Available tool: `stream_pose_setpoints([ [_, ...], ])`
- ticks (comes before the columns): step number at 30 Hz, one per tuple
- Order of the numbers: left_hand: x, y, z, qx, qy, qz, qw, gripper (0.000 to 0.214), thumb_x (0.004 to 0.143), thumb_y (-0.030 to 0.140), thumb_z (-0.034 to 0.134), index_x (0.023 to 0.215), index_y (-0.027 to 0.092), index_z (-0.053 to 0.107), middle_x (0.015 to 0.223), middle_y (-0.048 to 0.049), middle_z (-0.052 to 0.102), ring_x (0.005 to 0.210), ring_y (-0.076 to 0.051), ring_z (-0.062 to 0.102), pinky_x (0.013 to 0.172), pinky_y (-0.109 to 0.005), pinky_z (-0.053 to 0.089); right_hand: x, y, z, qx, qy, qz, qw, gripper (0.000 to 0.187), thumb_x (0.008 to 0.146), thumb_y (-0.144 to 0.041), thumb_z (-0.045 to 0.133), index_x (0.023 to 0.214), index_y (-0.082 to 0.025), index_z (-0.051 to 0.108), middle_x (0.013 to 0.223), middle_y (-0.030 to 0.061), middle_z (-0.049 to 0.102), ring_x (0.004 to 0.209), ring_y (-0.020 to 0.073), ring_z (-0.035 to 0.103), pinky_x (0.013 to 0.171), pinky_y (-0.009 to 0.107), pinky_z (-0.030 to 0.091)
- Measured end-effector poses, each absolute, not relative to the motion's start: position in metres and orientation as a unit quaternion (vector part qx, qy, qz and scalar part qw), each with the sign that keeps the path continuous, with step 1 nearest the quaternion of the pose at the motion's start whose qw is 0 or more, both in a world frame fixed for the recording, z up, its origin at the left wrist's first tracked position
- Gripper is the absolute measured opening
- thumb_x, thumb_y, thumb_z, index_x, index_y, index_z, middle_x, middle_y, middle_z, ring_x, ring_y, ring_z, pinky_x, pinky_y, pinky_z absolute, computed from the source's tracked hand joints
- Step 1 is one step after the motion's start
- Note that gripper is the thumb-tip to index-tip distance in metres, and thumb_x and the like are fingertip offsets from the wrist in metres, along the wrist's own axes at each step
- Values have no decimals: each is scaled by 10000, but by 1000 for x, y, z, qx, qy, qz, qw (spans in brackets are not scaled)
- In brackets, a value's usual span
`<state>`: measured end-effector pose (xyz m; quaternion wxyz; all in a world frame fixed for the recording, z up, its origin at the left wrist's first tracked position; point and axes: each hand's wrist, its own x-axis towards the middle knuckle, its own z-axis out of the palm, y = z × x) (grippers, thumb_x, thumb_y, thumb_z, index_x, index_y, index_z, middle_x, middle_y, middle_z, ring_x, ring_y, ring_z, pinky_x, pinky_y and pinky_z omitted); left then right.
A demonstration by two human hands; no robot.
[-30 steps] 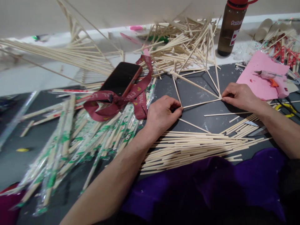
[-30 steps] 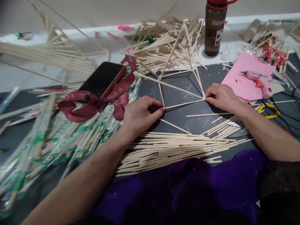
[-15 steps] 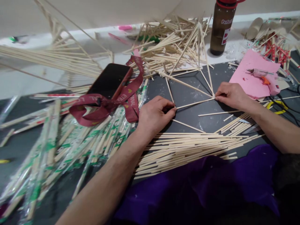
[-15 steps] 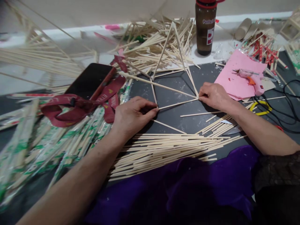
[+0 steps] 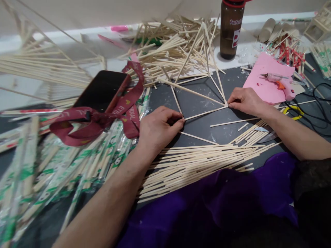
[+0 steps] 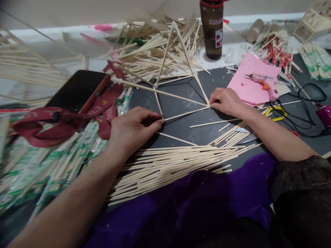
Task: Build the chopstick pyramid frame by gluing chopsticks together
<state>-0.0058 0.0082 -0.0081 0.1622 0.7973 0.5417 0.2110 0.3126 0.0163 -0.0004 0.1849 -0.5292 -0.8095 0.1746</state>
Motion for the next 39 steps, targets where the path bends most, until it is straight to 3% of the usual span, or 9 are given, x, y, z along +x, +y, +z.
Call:
stream_pose_setpoints([
  [7,-4,8,-6,795,547,205,164,154,821,353,621,855,252,732,912,-35,736,778,-208,673,741,-331,529,311,15,0,-531,-818,156,158,131,843,-187,622,818,-176,751,874,57,693,790,182,639,714,293,442],
  [17,-1,9,-6,787,555,207,174,131,807,306,657,863,235,752,920,-50,755,818,-212,692,784,-332,542,311,14,-4,-544,-816,120,153,169,850,-222,594,802,-207,756,842,36,687,743,174,625,656,295,424],
  [21,-6,13,-5,774,560,208,210,153,818,313,656,872,242,779,951,-32,783,886,-220,714,856,-336,547,315,15,0,-533,-808,169,184,164,828,-209,618,799,-202,779,826,44,715,778,193,668,716,313,485],
  [26,-15,15,-3,750,569,230,248,224,849,331,618,928,231,802,986,-24,798,918,-214,719,871,-310,545,322,14,6,-552,-751,282,227,162,814,-254,634,818,-204,789,770,26,718,586,150,637,605,309,490],
  [32,-9,6,-3,778,552,221,204,130,810,303,693,877,237,782,892,-26,768,820,-197,702,771,-309,543,322,14,4,-532,-786,234,212,95,795,-257,680,789,-235,773,838,25,746,756,186,676,727,334,518],
  [39,-5,3,-9,814,523,214,134,129,870,269,647,871,224,768,874,-31,736,833,-188,689,772,-290,530,319,13,5,-534,-798,207,188,89,829,-244,670,807,-220,752,850,26,739,754,173,663,716,312,498],
])
